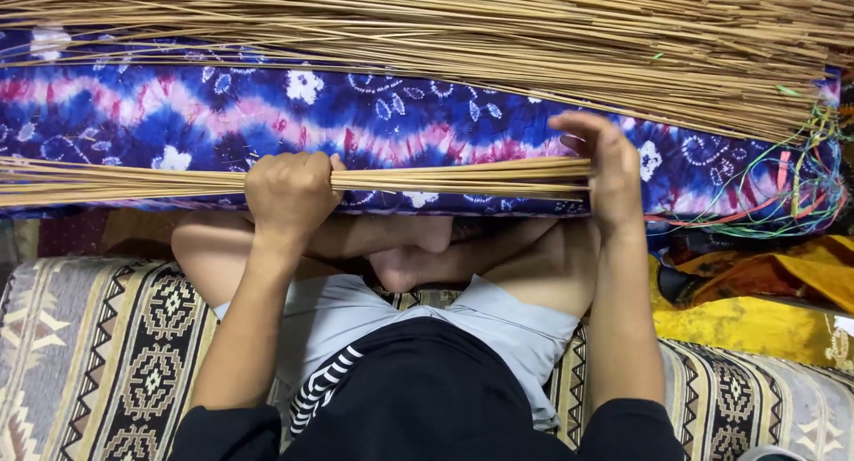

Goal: Sorting, aligning, and bundling long rattan sticks by hand on a floor mat.

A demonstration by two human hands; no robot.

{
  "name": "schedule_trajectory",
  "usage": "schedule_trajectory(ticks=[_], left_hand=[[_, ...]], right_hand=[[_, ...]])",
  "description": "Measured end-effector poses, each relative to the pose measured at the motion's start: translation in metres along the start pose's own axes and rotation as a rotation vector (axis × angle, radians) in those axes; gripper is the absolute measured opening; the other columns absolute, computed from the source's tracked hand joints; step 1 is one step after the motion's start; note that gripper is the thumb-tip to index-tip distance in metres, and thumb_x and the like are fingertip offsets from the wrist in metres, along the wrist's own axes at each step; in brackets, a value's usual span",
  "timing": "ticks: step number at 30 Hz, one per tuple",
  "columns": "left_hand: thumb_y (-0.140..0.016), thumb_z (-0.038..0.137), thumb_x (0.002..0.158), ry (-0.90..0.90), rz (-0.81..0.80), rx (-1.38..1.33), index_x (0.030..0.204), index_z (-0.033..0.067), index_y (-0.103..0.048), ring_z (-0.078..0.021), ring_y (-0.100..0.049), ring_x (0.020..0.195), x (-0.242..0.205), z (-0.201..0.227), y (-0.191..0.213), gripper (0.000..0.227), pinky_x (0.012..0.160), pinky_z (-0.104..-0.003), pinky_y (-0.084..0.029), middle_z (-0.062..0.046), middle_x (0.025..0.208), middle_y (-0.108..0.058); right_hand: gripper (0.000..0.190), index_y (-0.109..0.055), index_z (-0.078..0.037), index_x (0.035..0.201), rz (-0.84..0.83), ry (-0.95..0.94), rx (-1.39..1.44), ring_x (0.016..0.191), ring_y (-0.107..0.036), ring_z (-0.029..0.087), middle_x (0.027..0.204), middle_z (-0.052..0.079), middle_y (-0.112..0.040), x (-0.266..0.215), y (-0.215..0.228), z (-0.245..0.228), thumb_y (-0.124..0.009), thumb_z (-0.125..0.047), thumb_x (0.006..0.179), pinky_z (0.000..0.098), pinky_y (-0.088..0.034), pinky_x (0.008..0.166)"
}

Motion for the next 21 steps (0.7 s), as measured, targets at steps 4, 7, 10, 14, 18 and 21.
schedule_trajectory(ticks=[4, 7, 10, 14, 18, 21], left_hand=[[-0.071, 0.029, 0.086, -0.002, -0.018, -0.011, 0.059, 0.0214, -0.05, -0.0215, -0.053, 0.046, -0.002, 0.006, 0.0, 0.035, 0.05, -0.035, -0.043, 0.001, 0.05, -0.044], [-0.069, 0.026, 0.086, 0.023, 0.012, -0.027, 0.059, 0.0205, -0.052, -0.0223, -0.053, 0.047, -0.001, 0.011, 0.002, 0.032, 0.052, -0.035, -0.043, 0.0, 0.051, -0.044], [-0.07, 0.025, 0.083, 0.044, 0.036, -0.013, 0.06, 0.0197, -0.053, -0.0229, -0.053, 0.049, 0.004, 0.002, 0.002, 0.029, 0.054, -0.035, -0.043, -0.001, 0.052, -0.045], [-0.072, 0.016, 0.077, 0.093, 0.029, 0.05, 0.061, 0.0181, -0.053, -0.0244, -0.054, 0.053, 0.006, -0.011, 0.004, 0.024, 0.056, -0.036, -0.042, -0.002, 0.054, -0.045], [-0.07, 0.013, 0.076, 0.125, 0.01, 0.039, 0.063, 0.0149, -0.056, -0.0263, -0.055, 0.056, 0.013, -0.011, 0.01, 0.019, 0.06, -0.037, -0.042, -0.004, 0.056, -0.047], [-0.071, 0.014, 0.075, 0.147, -0.026, -0.01, 0.064, 0.0142, -0.058, -0.0271, -0.056, 0.058, 0.008, -0.014, 0.004, 0.017, 0.062, -0.037, -0.043, -0.005, 0.056, -0.048]], right_hand=[[0.08, -0.053, -0.014, 0.146, 0.028, -0.104, 0.278, 0.132, -0.06, 0.014, 0.138, 0.002, -0.065, 0.01, -0.004, 0.003, -0.023, -0.073, 0.101, 0.0317, -0.044, 0.115], [0.1, -0.042, -0.006, 0.157, -0.129, -0.152, 0.288, 0.148, -0.042, 0.04, 0.152, 0.022, -0.052, 0.005, -0.028, 0.022, -0.015, -0.082, 0.096, 0.0636, -0.029, 0.12], [0.086, -0.045, -0.007, 0.156, -0.263, -0.203, 0.257, 0.137, -0.056, 0.033, 0.145, 0.02, -0.06, -0.002, -0.043, 0.018, -0.032, -0.07, 0.1, 0.0525, -0.04, 0.116], [0.047, -0.077, -0.005, 0.115, -0.571, -0.474, -0.161, 0.094, -0.07, 0.032, 0.102, 0.021, -0.076, -0.032, -0.071, 0.001, -0.045, -0.038, 0.105, 0.0426, -0.053, 0.084], [0.046, -0.083, -0.016, 0.112, -0.755, -0.646, -0.594, 0.061, -0.076, 0.028, 0.072, 0.014, -0.081, -0.044, -0.067, -0.006, -0.051, -0.046, 0.098, 0.0408, -0.059, 0.067], [0.049, -0.082, -0.011, 0.09, -0.817, -0.643, -0.819, 0.074, -0.077, 0.033, 0.065, 0.014, -0.077, -0.043, -0.07, -0.021, -0.077, -0.058, 0.076, 0.0421, -0.057, 0.074]])
Point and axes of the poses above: each hand's wrist, its own x-axis towards the middle knuckle, its own y-axis out of the back of the hand, z = x × y, the point moved 10 cm from there along x, towards the middle knuckle
